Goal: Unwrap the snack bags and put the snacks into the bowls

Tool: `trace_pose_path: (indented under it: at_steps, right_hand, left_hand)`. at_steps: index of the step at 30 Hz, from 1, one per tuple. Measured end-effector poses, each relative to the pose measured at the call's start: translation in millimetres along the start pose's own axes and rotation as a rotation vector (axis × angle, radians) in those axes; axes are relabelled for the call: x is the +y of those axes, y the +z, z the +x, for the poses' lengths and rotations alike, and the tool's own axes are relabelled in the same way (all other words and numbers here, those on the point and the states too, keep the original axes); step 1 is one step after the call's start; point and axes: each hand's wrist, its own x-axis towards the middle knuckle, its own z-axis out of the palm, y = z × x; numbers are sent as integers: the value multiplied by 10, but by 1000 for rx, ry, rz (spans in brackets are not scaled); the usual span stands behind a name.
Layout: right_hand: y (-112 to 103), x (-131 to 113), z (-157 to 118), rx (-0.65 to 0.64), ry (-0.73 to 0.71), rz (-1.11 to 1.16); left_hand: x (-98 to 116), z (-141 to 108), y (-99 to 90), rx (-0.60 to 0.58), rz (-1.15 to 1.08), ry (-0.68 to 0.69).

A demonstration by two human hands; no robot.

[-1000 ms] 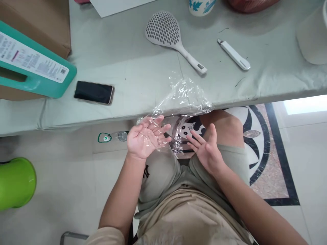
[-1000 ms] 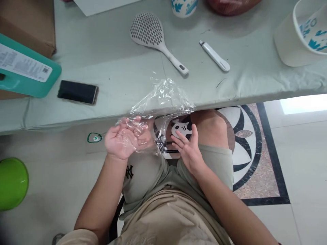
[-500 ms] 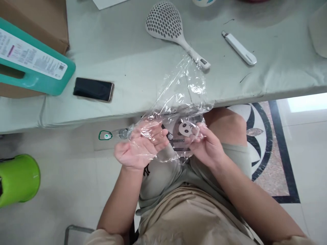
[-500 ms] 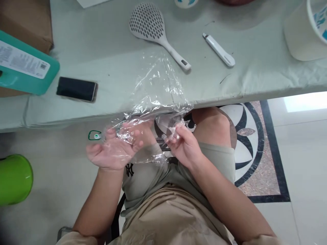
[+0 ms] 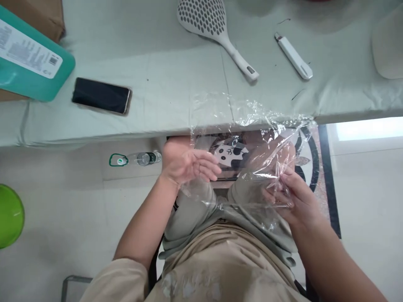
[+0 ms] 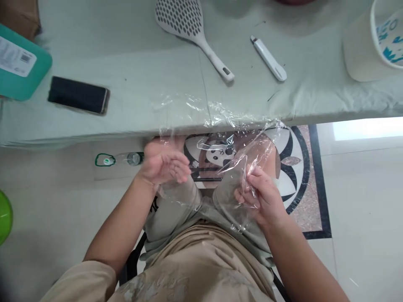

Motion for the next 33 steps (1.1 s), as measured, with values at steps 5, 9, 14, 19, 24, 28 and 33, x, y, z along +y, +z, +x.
trace_pose_path:
  at_steps: [5,9,14,19,24,28,33]
  right_hand:
    - [-143,51,58,140,-46,10]
    - [-239,133,109,305,-97,27]
    - [-276,161,120,331,-300,-82]
    - [-232,84,19,120,-358,-283]
    - [-181,-4,-51,64,-451,-526]
    - [-186,-79,-66,154,-512,-599]
    - [-213,-171,-104,248,-508,-621]
  left_hand:
    - [39,-152,24,267,19,102]
    - [45,-290,-52,329,23,128]
    - [104,-413,-66,365,69,129]
    - [124,-418,52,528,96,303]
    - [122,-451,126,724,194,521]
    - [120,-500,109,701,282,550]
    - [140,-553,97,591,430,564]
